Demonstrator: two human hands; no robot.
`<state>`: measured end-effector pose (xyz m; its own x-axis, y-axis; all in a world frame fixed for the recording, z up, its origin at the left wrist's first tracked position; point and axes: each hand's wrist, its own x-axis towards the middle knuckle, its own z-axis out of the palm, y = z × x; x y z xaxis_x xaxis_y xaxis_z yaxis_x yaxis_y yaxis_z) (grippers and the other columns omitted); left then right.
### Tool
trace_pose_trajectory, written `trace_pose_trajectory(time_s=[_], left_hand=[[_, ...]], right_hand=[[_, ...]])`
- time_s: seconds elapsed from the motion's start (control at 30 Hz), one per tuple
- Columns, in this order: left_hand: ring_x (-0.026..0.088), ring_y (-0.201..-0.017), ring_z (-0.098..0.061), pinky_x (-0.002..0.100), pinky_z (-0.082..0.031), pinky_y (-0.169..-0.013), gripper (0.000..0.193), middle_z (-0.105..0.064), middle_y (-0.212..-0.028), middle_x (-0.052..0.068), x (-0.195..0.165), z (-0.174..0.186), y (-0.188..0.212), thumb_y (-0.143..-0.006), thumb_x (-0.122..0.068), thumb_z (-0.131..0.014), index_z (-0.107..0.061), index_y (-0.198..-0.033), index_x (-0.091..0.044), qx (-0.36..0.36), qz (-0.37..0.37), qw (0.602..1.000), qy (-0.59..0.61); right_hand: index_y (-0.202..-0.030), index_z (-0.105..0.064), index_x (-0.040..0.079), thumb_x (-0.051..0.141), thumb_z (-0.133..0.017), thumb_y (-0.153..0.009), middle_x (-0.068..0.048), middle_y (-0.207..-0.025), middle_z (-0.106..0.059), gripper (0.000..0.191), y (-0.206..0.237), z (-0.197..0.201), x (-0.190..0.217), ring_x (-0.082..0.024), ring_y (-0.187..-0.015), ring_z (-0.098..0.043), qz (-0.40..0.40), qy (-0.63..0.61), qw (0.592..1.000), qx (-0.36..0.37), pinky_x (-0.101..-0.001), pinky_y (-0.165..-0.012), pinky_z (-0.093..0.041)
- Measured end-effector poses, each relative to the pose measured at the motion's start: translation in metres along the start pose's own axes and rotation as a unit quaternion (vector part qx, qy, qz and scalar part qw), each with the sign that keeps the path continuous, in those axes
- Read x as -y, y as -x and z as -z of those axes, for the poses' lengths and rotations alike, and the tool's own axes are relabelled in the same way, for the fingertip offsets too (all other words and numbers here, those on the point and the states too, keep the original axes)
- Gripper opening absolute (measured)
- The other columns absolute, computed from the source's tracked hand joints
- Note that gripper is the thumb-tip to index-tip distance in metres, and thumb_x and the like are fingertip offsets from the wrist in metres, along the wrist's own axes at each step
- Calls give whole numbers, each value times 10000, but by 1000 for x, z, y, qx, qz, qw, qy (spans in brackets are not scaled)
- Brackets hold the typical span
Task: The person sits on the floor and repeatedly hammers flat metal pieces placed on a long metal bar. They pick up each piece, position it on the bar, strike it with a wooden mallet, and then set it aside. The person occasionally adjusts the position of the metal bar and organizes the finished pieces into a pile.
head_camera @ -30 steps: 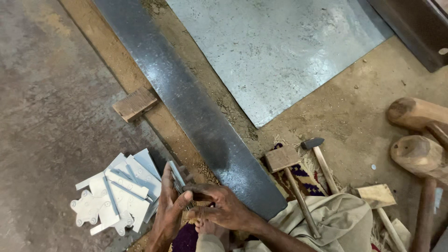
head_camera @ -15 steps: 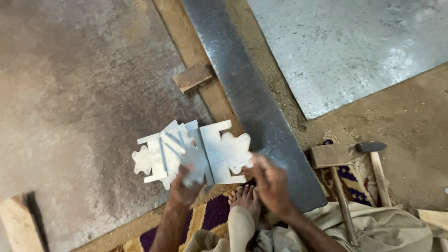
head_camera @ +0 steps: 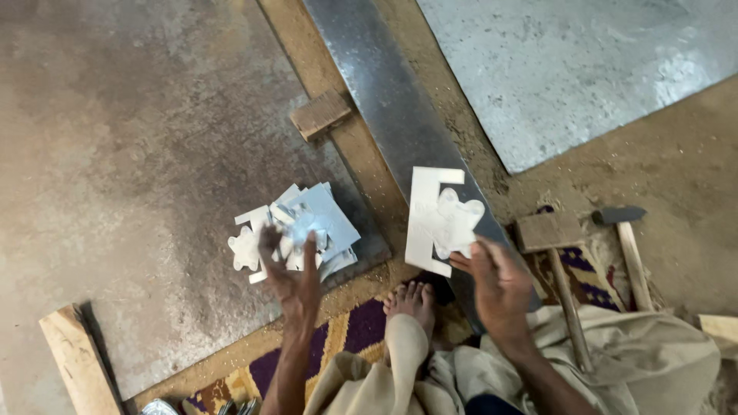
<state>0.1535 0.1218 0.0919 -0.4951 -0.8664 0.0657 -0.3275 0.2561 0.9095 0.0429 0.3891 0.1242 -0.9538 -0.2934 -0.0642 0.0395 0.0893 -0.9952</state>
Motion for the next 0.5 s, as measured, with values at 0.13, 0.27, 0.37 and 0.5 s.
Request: trace_pose_trajectory(time_s=[0.13, 0.27, 0.37, 0.5], left_hand=[[380, -1406, -444, 577, -480, -1063, 1128, -321, -1588, 277, -55, -21, 58, -792, -600, -708, -168, -1634, -80, 301, 132, 927, 180], [391, -1256, -680, 510, -559, -984, 1030, -639, -1338, 323, -69, -50, 73, -811, -553, -724, -312, -1493, 99, 237, 211, 944, 86], [352, -1172, -657, 461, -493, -1004, 811, -708, -1199, 288, -55, -62, 59, -895, -387, -798, -446, -1427, 113, 231, 207, 950, -45], [271, -997, -720, 399, -633, -820, 522, -716, -1130, 178, -26, -94, 36, -864, -165, -812, -615, -1259, 112, 265, 237, 881, 312]], right_hand=[[-1222, -706, 0, 143, -628, -1045, -146, -1150, -749, 241, 30, -19, 13, -226, -968, -761, 226, 224, 946, 68, -344, -804, -629], [-1204, -664, -1, 211, -661, -1018, -197, -1240, -702, 283, 41, 6, 8, -350, -1144, -716, 349, 229, 899, 136, -433, -964, -598], [-1258, -671, 1, 216, -639, -1062, -219, -1308, -683, 293, 35, 68, -13, -302, -1141, -717, 170, 299, 939, 24, -341, -808, -569], [-1316, -559, -41, 372, -724, -996, -268, -1201, -635, 548, 28, 165, -61, -397, -1094, -636, 92, 522, 844, -81, -485, -950, -512]])
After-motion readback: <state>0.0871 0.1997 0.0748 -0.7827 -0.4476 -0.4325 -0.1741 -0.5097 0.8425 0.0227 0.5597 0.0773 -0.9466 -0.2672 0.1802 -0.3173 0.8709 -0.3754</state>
